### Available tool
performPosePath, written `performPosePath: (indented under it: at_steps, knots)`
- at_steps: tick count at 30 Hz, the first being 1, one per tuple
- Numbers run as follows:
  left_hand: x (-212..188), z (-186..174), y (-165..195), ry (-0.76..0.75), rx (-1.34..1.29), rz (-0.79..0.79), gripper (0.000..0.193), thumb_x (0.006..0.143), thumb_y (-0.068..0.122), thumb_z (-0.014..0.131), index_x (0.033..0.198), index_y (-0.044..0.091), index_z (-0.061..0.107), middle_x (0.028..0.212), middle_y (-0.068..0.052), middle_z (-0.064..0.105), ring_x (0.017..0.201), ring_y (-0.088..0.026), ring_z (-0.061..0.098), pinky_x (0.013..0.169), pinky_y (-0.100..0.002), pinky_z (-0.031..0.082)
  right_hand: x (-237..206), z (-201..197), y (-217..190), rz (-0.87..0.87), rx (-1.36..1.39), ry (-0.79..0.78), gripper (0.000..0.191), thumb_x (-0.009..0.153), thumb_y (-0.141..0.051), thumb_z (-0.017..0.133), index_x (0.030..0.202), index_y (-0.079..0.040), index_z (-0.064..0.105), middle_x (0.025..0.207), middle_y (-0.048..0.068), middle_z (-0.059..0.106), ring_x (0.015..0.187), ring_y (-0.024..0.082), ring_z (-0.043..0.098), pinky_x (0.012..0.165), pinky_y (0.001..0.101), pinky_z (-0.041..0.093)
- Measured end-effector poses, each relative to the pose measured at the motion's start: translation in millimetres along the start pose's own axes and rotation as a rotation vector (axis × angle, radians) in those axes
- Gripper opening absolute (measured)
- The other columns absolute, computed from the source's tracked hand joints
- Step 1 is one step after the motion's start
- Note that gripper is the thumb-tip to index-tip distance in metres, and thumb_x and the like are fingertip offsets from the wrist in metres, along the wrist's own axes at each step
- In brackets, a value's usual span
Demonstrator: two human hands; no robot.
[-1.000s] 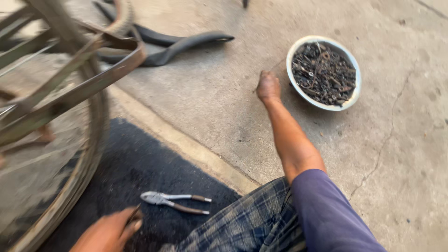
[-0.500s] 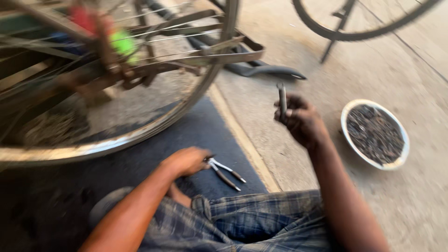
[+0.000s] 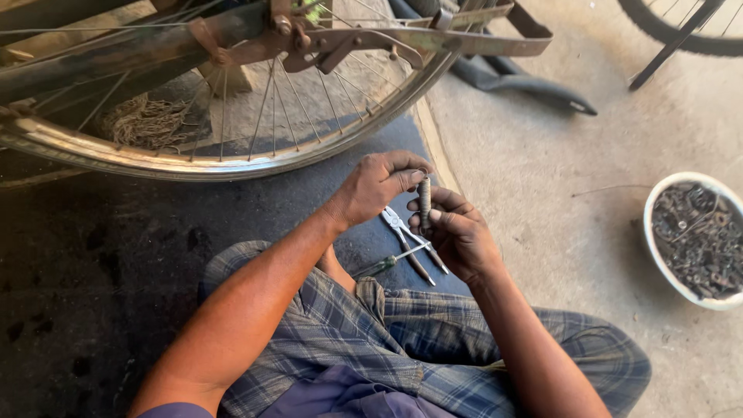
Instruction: The person sits on the floor and repairs the rear brake of a bicycle. They use a screwdriver to adjust the brake arm and a spring, and pliers to manipulate a small metal clip. The person repeatedly attaches and detaches the spring and clip while tightening the screw.
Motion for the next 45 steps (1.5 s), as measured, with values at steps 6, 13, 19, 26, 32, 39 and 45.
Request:
performPosePath:
  at_steps: [6, 13, 19, 26, 32, 39, 45]
  knots:
    - [11, -6, -8, 0.062, -0.219, 0.014, 0.018, 0.102, 0.019, 0.063, 0.107, 0.004, 0.074, 0.093, -0.001, 0.072, 0.084, -0.009, 0.066, 0.078, -0.026, 0.057, 7, -19, -2, 0.01, 0.113, 0.001, 0.043, 0.098, -0.015, 0.061, 0.133, 0.009, 0.056, 0.115, 0.022, 0.069, 0.101, 0.028, 0.073, 0.094, 0.041, 0.059]
    - [13, -18, -20, 0.204, -0.217, -0.114, 0.018, 0.099, 0.018, 0.064, 0.098, 0.003, 0.073, 0.088, -0.003, 0.072, 0.081, -0.01, 0.068, 0.072, -0.027, 0.058, 5, -20, 1, 0.023, 0.175, -0.041, 0.045, 0.096, -0.007, 0.061, 0.137, 0.011, 0.055, 0.121, 0.026, 0.068, 0.105, 0.029, 0.073, 0.098, 0.0407, 0.059]
    - [15, -21, -22, 0.24, -0.12, -0.212, 0.02, 0.096, 0.019, 0.063, 0.095, 0.0, 0.071, 0.082, -0.005, 0.073, 0.076, -0.012, 0.07, 0.067, -0.029, 0.058, 1, -20, 0, -0.012, 0.182, -0.017, 0.045, 0.094, 0.002, 0.065, 0.138, 0.005, 0.057, 0.124, 0.023, 0.068, 0.103, 0.026, 0.073, 0.096, 0.0376, 0.059]
    - [8, -12, 1, 0.145, 0.279, -0.117, 0.028, 0.094, 0.017, 0.062, 0.12, 0.008, 0.068, 0.092, -0.007, 0.073, 0.084, -0.014, 0.07, 0.074, -0.032, 0.058, 3, -32, -7, -0.082, 0.201, 0.102, 0.041, 0.099, -0.008, 0.064, 0.137, 0.006, 0.058, 0.113, 0.023, 0.071, 0.097, 0.027, 0.075, 0.092, 0.0395, 0.06]
    - [5, 1, 10, 0.014, 0.326, -0.088, 0.035, 0.088, 0.014, 0.072, 0.122, 0.01, 0.066, 0.101, -0.003, 0.071, 0.09, -0.012, 0.068, 0.079, -0.03, 0.059, 1, -36, -12, -0.134, 0.202, 0.106, 0.035, 0.102, -0.008, 0.059, 0.135, 0.005, 0.058, 0.11, 0.022, 0.072, 0.096, 0.027, 0.075, 0.091, 0.0399, 0.06]
    - [5, -7, -3, 0.084, -0.176, 0.004, 0.024, 0.093, 0.011, 0.074, 0.116, 0.007, 0.069, 0.102, 0.001, 0.067, 0.099, -0.008, 0.064, 0.091, -0.026, 0.056, -1, -30, -11, -0.137, 0.155, 0.056, 0.031, 0.1, -0.008, 0.06, 0.129, 0.002, 0.061, 0.11, 0.02, 0.072, 0.094, 0.026, 0.074, 0.09, 0.0398, 0.06]
    - [5, -15, -3, 0.069, -0.473, 0.092, 0.026, 0.093, 0.01, 0.076, 0.117, 0.005, 0.067, 0.104, 0.0, 0.066, 0.1, -0.008, 0.061, 0.091, -0.025, 0.053, 15, -4, -23, -0.202, -0.135, 0.055, 0.029, 0.096, -0.012, 0.071, 0.12, 0.002, 0.064, 0.1, 0.015, 0.071, 0.082, 0.02, 0.069, 0.077, 0.0358, 0.057]
Point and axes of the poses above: each hand's wrist, its own x-axis towards the middle knuckle, its own z-axis out of the palm, y = z × x, the point moved 5 cm from there along x, towards the middle knuckle
